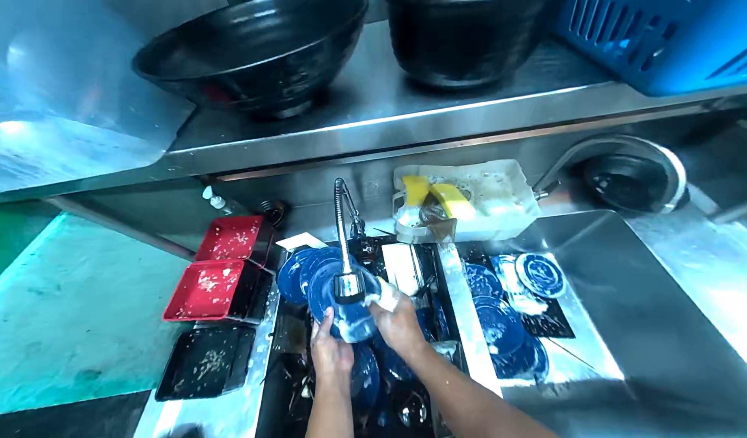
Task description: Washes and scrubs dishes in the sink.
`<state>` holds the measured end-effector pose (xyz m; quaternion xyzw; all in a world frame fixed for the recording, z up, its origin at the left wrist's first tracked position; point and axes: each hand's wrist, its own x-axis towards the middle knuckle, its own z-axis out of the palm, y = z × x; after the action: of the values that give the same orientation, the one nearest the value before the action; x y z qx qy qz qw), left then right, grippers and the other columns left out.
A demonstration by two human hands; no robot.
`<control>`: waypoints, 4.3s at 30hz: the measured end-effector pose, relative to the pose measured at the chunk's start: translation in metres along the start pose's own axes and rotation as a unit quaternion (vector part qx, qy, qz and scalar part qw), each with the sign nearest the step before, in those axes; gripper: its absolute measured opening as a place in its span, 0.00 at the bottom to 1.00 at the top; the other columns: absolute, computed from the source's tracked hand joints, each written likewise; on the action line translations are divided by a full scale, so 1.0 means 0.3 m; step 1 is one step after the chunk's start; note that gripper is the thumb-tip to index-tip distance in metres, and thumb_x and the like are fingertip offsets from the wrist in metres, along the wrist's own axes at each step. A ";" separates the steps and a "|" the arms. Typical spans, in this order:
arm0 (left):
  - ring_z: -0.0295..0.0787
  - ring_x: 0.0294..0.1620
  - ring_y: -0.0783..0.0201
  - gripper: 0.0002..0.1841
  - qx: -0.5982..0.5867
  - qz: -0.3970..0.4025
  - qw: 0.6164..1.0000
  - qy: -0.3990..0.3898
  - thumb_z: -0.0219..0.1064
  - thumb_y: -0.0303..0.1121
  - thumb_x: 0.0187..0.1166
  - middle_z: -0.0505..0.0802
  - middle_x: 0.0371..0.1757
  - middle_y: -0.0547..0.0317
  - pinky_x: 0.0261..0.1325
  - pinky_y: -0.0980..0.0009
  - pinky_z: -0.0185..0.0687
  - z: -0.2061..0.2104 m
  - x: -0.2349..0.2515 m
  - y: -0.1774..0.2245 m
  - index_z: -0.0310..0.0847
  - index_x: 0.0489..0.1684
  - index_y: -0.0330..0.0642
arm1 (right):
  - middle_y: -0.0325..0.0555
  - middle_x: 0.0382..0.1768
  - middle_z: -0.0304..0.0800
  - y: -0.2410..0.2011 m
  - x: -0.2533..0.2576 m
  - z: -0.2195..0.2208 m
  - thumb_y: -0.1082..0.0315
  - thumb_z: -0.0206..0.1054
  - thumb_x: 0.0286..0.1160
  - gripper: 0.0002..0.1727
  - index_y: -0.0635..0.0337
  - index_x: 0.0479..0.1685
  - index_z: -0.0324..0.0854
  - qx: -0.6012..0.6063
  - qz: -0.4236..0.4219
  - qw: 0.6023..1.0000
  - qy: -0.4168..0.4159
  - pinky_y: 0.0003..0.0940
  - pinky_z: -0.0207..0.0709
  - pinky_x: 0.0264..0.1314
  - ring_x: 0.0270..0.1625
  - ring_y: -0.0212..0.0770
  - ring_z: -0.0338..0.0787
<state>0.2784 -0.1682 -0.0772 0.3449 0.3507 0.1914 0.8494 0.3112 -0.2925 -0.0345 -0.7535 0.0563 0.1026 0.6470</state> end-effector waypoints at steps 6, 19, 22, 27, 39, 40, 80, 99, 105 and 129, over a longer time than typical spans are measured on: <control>0.89 0.33 0.60 0.13 0.108 -0.054 0.993 0.007 0.61 0.36 0.88 0.91 0.38 0.48 0.36 0.62 0.88 0.107 -0.085 -0.147 0.78 0.56 0.33 | 0.53 0.48 0.93 0.059 -0.030 0.016 0.67 0.75 0.69 0.25 0.67 0.65 0.79 0.094 0.097 0.988 0.080 0.44 0.91 0.52 0.47 0.43 0.94; 0.51 0.91 0.31 0.54 0.868 0.084 0.484 -0.071 0.77 0.39 0.64 0.46 0.94 0.29 0.84 0.46 0.65 -0.242 -0.190 -0.214 0.47 0.96 0.43 | 0.43 0.27 0.74 0.594 -0.117 -0.700 0.56 0.48 0.91 0.15 0.58 0.48 0.72 0.309 0.388 0.826 0.269 0.32 0.73 0.23 0.23 0.37 0.75; 0.84 0.72 0.36 0.44 0.846 0.124 0.513 -0.083 0.69 0.27 0.71 0.63 0.90 0.32 0.64 0.46 0.86 -0.124 -0.197 -0.078 0.54 0.94 0.45 | 0.46 0.30 0.79 0.474 -0.079 -0.702 0.45 0.52 0.89 0.23 0.56 0.54 0.78 0.169 0.459 0.866 0.101 0.37 0.76 0.26 0.25 0.40 0.78; 0.95 0.43 0.45 0.14 0.670 0.324 0.663 -0.076 0.60 0.32 0.86 0.96 0.43 0.42 0.51 0.40 0.87 0.070 -0.144 0.116 0.88 0.59 0.34 | 0.56 0.36 0.86 -0.065 0.218 -0.725 0.47 0.43 0.95 0.31 0.64 0.58 0.83 -0.086 0.059 0.981 0.165 0.56 0.80 0.43 0.36 0.51 0.85; 0.91 0.47 0.49 0.17 0.020 -0.074 0.997 0.012 0.44 0.35 0.94 0.89 0.52 0.40 0.46 0.50 0.89 0.235 -0.143 0.097 0.69 0.71 0.38 | 0.70 0.65 0.86 -0.275 0.714 -0.740 0.56 0.59 0.88 0.24 0.72 0.60 0.85 -0.462 0.107 0.873 -0.112 0.70 0.68 0.77 0.73 0.68 0.82; 0.91 0.46 0.49 0.17 0.019 -0.074 0.997 0.005 0.44 0.34 0.94 0.90 0.51 0.40 0.46 0.49 0.90 0.228 -0.134 0.088 0.69 0.71 0.38 | 0.69 0.58 0.89 -0.301 0.636 -0.697 0.52 0.59 0.86 0.24 0.68 0.55 0.87 -0.400 0.068 0.913 -0.029 0.73 0.73 0.69 0.66 0.68 0.86; 0.96 0.37 0.64 0.13 0.424 0.190 0.876 -0.129 0.61 0.29 0.86 0.97 0.34 0.53 0.48 0.65 0.94 0.080 -0.177 0.133 0.92 0.39 0.34 | 0.38 0.82 0.76 0.035 0.181 0.061 0.54 0.55 0.85 0.27 0.43 0.82 0.75 -0.254 -0.214 0.942 -0.046 0.54 0.61 0.90 0.89 0.46 0.67; 0.80 0.76 0.57 0.26 0.636 0.085 0.740 -0.199 0.74 0.39 0.74 0.86 0.73 0.53 0.79 0.54 0.76 -0.134 -0.041 -0.180 0.82 0.72 0.43 | 0.52 0.35 0.93 0.270 -0.037 -0.602 0.64 0.74 0.75 0.15 0.69 0.48 0.85 0.085 0.117 0.944 0.296 0.47 0.90 0.39 0.34 0.44 0.93; 0.63 0.87 0.47 0.55 0.835 0.127 0.460 -0.274 0.80 0.61 0.56 0.74 0.86 0.56 0.86 0.40 0.54 -0.061 -0.088 -0.219 0.59 0.92 0.57 | 0.48 0.39 0.80 0.529 -0.086 -0.714 0.57 0.55 0.88 0.15 0.59 0.60 0.74 0.252 0.378 0.844 0.284 0.35 0.75 0.28 0.30 0.38 0.78; 0.88 0.65 0.56 0.32 0.640 0.085 0.738 -0.199 0.78 0.46 0.72 0.90 0.63 0.46 0.72 0.52 0.82 -0.016 0.091 0.065 0.77 0.72 0.38 | 0.58 0.51 0.94 0.416 -0.147 -0.510 0.40 0.55 0.86 0.30 0.54 0.70 0.80 -0.260 0.262 0.908 0.199 0.64 0.83 0.60 0.57 0.59 0.93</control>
<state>0.2920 -0.1371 -0.0781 0.8654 0.1830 -0.0798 0.4595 0.2536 -0.4651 -0.1230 -0.8578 0.3508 0.1276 0.3532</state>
